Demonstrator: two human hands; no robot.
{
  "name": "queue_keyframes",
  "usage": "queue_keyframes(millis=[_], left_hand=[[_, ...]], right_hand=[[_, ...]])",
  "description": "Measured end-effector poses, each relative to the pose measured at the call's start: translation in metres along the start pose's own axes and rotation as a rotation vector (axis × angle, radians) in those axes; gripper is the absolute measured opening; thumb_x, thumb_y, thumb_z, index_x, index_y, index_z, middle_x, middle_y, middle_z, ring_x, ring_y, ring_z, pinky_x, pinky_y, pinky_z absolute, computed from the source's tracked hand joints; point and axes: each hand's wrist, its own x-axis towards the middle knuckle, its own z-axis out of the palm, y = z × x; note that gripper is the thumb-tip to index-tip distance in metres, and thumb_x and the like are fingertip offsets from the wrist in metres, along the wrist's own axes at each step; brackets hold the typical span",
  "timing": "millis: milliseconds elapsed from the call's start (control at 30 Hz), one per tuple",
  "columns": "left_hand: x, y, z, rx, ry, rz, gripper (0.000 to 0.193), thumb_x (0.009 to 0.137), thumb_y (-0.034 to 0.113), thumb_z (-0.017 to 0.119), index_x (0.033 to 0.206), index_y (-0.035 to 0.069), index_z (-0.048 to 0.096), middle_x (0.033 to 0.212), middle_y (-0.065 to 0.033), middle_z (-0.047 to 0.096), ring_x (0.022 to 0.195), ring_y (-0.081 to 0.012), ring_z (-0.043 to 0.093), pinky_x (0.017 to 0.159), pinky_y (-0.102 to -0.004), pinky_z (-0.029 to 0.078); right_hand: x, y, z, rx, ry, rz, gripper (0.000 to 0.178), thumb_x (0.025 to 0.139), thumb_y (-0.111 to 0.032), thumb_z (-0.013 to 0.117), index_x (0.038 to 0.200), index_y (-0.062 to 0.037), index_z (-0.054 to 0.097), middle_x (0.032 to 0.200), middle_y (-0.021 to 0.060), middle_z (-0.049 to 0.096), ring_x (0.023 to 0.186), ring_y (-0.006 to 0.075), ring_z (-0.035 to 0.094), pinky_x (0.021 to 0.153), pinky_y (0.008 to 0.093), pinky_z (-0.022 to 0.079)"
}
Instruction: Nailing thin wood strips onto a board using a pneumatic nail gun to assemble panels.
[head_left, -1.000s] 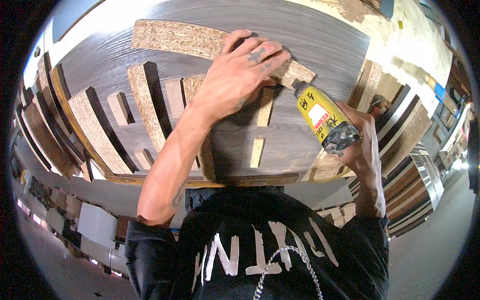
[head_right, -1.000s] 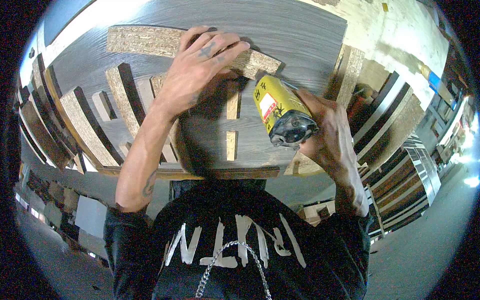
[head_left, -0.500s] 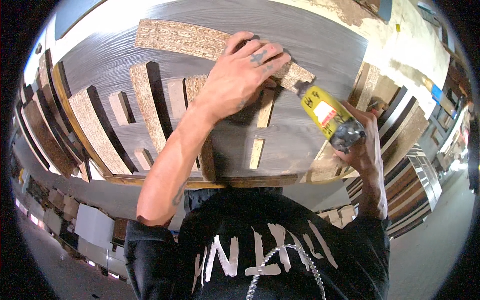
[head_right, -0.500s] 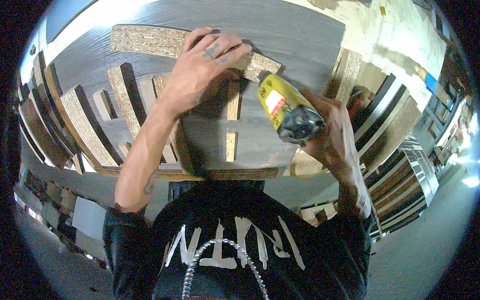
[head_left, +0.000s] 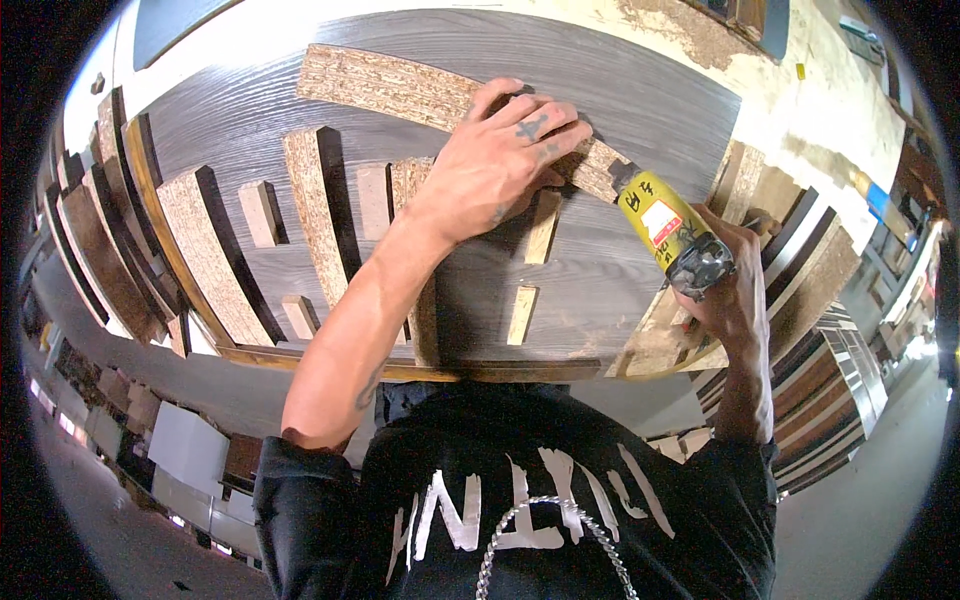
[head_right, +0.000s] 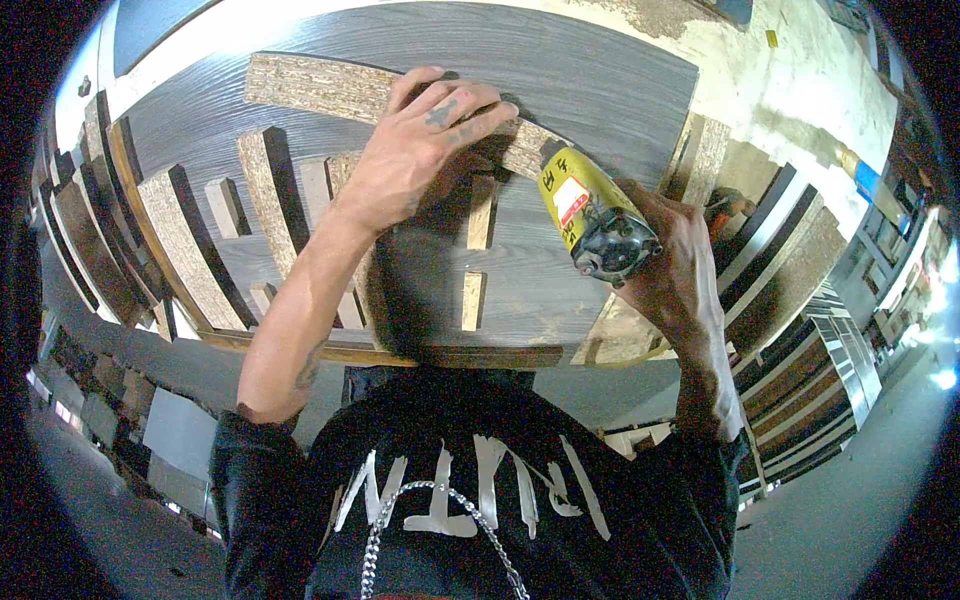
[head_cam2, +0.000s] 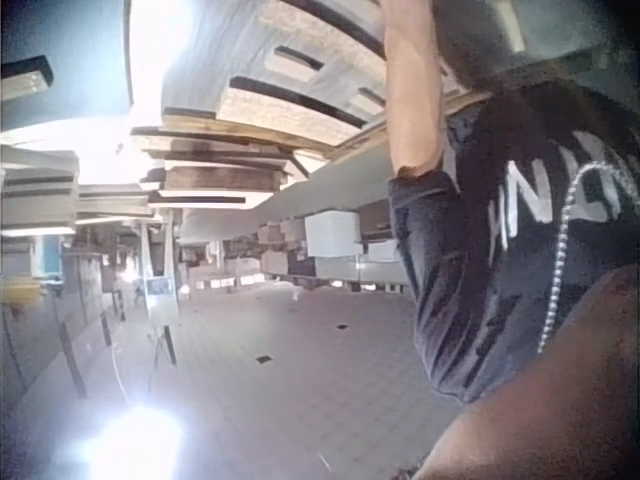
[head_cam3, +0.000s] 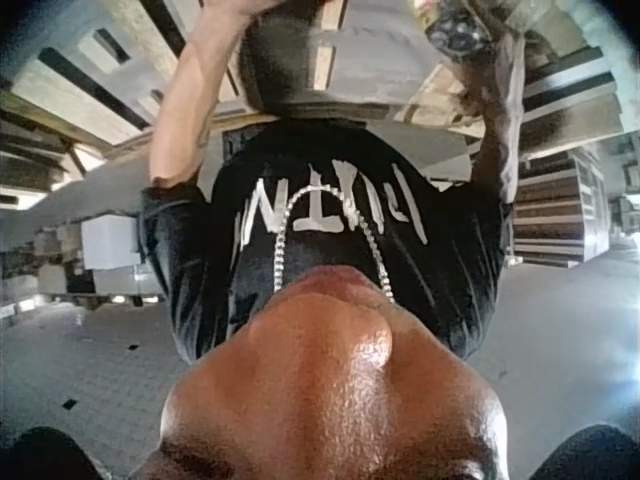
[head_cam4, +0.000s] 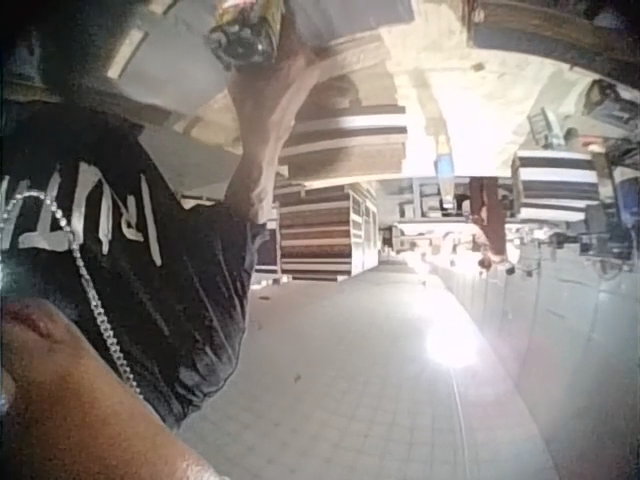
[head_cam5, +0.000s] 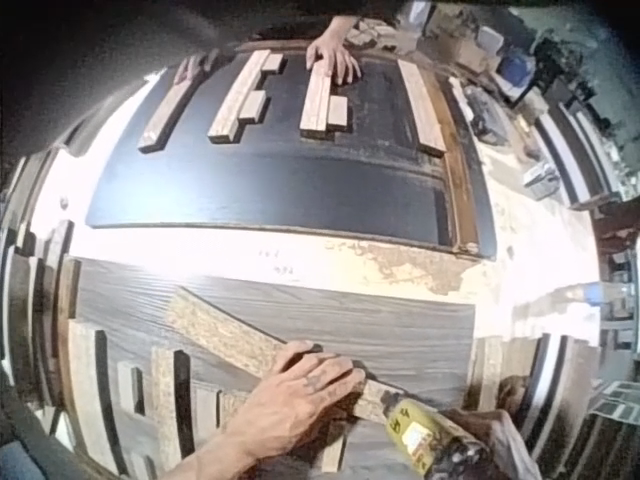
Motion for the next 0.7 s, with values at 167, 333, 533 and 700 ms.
queue_keyframes(millis=[167,333,533,700], left_hand=[[-0.001,-0.002,0.004,-0.005,0.001,-0.01,0.061,0.078,-0.002,0.056,0.136,0.014,0.055,0.126,-0.0045,0.058,0.123,-0.0233,0.05,0.114,-0.0436,0.028],[0.0,-0.004,-0.014,0.136,-0.027,0.046,0.067,0.079,-0.003,0.057,0.142,0.017,0.048,0.13,-0.006,0.055,0.124,-0.0244,0.049,0.114,-0.0442,0.027],[0.032,0.013,-0.036,0.38,-0.347,0.023,0.064,0.089,0.013,0.062,0.149,0.018,0.038,0.138,-0.0107,0.049,0.129,-0.0277,0.043,0.108,-0.0496,0.034],[0.021,0.09,-0.148,-0.545,0.023,-0.122,0.061,0.09,0.038,0.066,0.145,0.019,0.048,0.13,-0.0119,0.055,0.12,-0.0277,0.051,0.104,-0.0403,0.041]], right_hand=[[0.002,-0.005,-0.006,0.005,-0.059,0.085,0.043,0.068,-0.005,0.075,0.108,0.0013,0.063,0.081,0.0169,0.066,0.074,0.0272,0.065,0.073,0.0368,0.05],[0.003,-0.021,-0.013,0.209,-0.148,0.234,0.041,0.071,-0.007,0.075,0.11,-0.0015,0.063,0.09,0.016,0.071,0.085,0.0233,0.071,0.074,0.036,0.056],[-0.033,0.012,0.023,0.067,0.526,0.232,0.044,0.079,-0.014,0.073,0.116,0.0042,0.058,0.096,0.0239,0.069,0.087,0.0349,0.069,0.078,0.039,0.055],[-0.064,0.026,0.086,0.172,0.646,0.141,0.061,0.084,-0.011,0.067,0.138,0.006,0.043,0.119,0.0321,0.059,0.106,0.0451,0.059,0.092,0.0466,0.048]])
